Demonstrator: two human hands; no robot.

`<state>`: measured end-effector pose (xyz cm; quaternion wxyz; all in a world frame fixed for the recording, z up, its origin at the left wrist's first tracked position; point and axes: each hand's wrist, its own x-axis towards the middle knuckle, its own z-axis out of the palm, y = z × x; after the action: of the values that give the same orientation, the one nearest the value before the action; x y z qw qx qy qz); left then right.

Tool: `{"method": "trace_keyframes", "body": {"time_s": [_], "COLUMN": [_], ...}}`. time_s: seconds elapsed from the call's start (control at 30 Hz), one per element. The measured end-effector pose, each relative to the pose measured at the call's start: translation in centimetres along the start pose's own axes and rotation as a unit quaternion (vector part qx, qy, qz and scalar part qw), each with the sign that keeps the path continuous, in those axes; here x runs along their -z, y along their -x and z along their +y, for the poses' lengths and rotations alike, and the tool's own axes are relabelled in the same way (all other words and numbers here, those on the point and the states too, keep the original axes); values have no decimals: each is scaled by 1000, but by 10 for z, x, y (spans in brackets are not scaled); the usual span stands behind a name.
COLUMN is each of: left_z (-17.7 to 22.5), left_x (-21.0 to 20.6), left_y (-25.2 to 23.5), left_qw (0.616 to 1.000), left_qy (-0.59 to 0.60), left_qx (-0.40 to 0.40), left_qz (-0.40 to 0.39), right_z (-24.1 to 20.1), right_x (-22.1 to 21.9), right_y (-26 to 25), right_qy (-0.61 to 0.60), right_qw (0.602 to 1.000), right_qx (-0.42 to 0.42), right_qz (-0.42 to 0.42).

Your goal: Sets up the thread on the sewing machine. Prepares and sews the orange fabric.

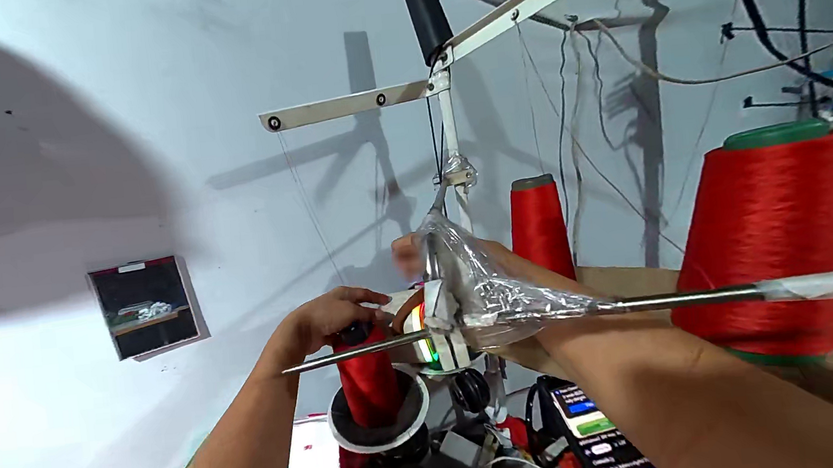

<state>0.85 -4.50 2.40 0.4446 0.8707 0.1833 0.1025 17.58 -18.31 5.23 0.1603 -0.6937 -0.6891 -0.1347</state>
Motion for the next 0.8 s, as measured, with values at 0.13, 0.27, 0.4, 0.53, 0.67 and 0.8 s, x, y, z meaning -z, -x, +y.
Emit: {"method": "trace_keyframes", "body": {"time_s": [0.13,0.27,0.4,0.53,0.67,0.8], "left_z": [28,40,58,57,48,26], "left_x": [-14,-16,-31,-38,-26,-1], "left_y": [10,7,24,18,8,2], "left_qw": [997,986,977,969,965,976], "left_qy": [-79,-165,-213,-245,-253,-196], "left_qx": [21,4,-7,-3,15,2], "left_qz": [3,-21,4,38,72,96], "right_z": [-42,-18,-3,74,74,45], "right_x": [27,18,-5,-101,-117,-101], "right_y": [52,29,-5,-86,-86,-75], "right_qy": [-51,-19,-1,-79,-191,-298], "right_qw": [977,987,997,979,956,929], "right_qx": [-190,-108,-76,4,11,33], "right_qz": [-81,-119,1,187,224,217]}}
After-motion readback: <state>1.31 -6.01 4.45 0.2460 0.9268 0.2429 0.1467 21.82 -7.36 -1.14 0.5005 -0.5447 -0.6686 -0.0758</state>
